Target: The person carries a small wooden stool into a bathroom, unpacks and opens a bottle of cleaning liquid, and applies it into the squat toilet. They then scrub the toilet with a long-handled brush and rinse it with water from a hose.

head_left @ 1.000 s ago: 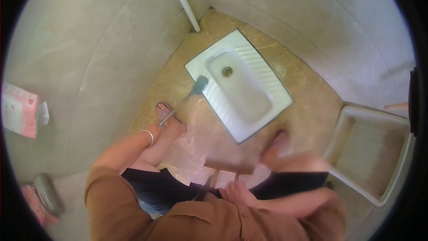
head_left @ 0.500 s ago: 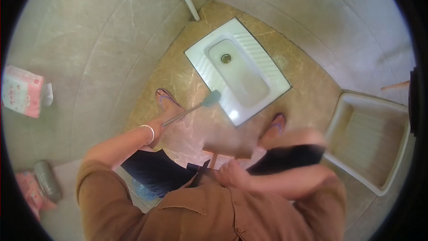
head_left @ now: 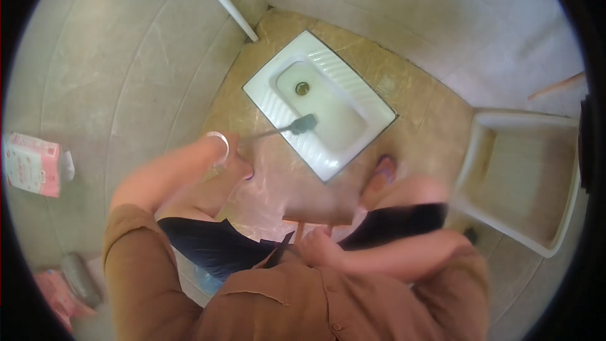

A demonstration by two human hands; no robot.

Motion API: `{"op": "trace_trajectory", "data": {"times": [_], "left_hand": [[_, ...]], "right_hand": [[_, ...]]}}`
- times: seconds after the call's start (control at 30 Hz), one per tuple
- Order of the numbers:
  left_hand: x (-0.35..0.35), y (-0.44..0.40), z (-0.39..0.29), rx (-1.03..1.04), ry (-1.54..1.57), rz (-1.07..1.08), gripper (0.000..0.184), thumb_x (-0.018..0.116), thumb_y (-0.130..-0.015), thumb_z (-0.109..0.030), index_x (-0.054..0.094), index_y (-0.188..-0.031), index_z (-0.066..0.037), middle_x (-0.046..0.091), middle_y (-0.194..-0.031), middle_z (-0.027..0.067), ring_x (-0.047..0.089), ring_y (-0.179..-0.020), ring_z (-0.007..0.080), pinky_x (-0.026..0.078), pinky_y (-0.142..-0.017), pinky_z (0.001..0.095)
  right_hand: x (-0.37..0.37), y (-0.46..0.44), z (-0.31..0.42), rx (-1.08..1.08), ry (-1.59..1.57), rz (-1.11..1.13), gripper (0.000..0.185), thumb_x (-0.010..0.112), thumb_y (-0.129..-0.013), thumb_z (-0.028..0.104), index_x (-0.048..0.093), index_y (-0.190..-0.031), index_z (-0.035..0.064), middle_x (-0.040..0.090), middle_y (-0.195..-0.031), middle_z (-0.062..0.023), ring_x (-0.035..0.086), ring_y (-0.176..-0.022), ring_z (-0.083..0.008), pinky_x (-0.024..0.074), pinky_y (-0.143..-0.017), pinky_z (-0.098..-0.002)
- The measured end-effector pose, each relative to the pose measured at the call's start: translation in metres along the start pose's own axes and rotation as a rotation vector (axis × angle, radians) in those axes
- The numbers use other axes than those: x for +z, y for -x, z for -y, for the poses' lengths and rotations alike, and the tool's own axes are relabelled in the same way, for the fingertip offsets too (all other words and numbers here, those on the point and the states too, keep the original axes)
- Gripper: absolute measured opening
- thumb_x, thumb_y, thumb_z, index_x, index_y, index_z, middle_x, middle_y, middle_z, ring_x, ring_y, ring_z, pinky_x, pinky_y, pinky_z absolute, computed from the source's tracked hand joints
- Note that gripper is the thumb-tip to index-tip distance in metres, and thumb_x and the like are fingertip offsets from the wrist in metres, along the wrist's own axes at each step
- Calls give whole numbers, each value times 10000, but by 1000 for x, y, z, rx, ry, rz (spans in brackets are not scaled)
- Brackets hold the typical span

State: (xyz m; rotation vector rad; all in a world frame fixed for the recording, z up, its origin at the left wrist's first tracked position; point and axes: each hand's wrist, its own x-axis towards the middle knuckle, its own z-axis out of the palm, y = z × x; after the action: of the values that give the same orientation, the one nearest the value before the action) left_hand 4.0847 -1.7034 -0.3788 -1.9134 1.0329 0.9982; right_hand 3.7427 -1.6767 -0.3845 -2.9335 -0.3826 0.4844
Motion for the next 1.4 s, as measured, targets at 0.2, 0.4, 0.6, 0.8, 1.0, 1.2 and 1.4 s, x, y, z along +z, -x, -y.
{"op": "trace_trajectory", "data": {"times": [0.2,0.4,0.6,0.8,1.0,1.2,1.4], "left_hand": [[5,-125,70,-229,-76,-65,313,590,-756,-175,577,-996,26,612,-973,191,606,-846,348,501,-667,390],[52,3,-33,113,-166,53,276,565,-762,-146,617,-1031,-112,592,-1043,142,569,-953,327,464,-790,419],[77,-53,-17,396,-636,-91,215,509,-800,-201,627,-956,-113,609,-998,118,573,-954,261,458,-746,368],[134,-17,-56,262,-160,-56,297,453,-861,-252,557,-1066,-64,605,-996,169,571,-944,341,438,-813,453],[124,6,-66,219,160,15,329,371,-903,-277,494,-1087,-33,585,-966,241,556,-933,392,406,-838,466],[126,-25,-109,270,266,-9,341,354,-905,-251,489,-1110,-13,573,-1003,242,545,-950,398,417,-833,443],[122,-60,-134,363,417,-58,381,341,-903,-290,488,-1123,-16,558,-1045,238,524,-987,395,403,-859,436]], "right_hand": [[-3,11,-5,45,214,-183,161,453,-773,151,580,-748,55,563,-670,-106,521,-582,-235,355,-502,-396],[-11,15,-7,52,211,-142,161,455,-780,148,566,-806,35,556,-702,-137,510,-612,-260,386,-558,-404],[-3,18,1,24,227,-143,215,441,-806,173,570,-845,6,570,-759,-161,524,-661,-294,403,-587,-440],[0,16,2,21,117,-62,252,419,-824,187,571,-896,0,582,-803,-185,540,-693,-315,418,-601,-463],[-6,18,1,-45,160,25,265,415,-832,187,570,-929,-6,581,-842,-184,545,-724,-314,416,-609,-470],[-19,8,1,-39,160,141,262,395,-853,157,602,-969,46,569,-910,-139,531,-795,-300,388,-595,-456],[-1,6,8,-87,134,26,248,422,-820,168,581,-912,1,574,-803,-139,522,-672,-268,376,-558,-423]]}}
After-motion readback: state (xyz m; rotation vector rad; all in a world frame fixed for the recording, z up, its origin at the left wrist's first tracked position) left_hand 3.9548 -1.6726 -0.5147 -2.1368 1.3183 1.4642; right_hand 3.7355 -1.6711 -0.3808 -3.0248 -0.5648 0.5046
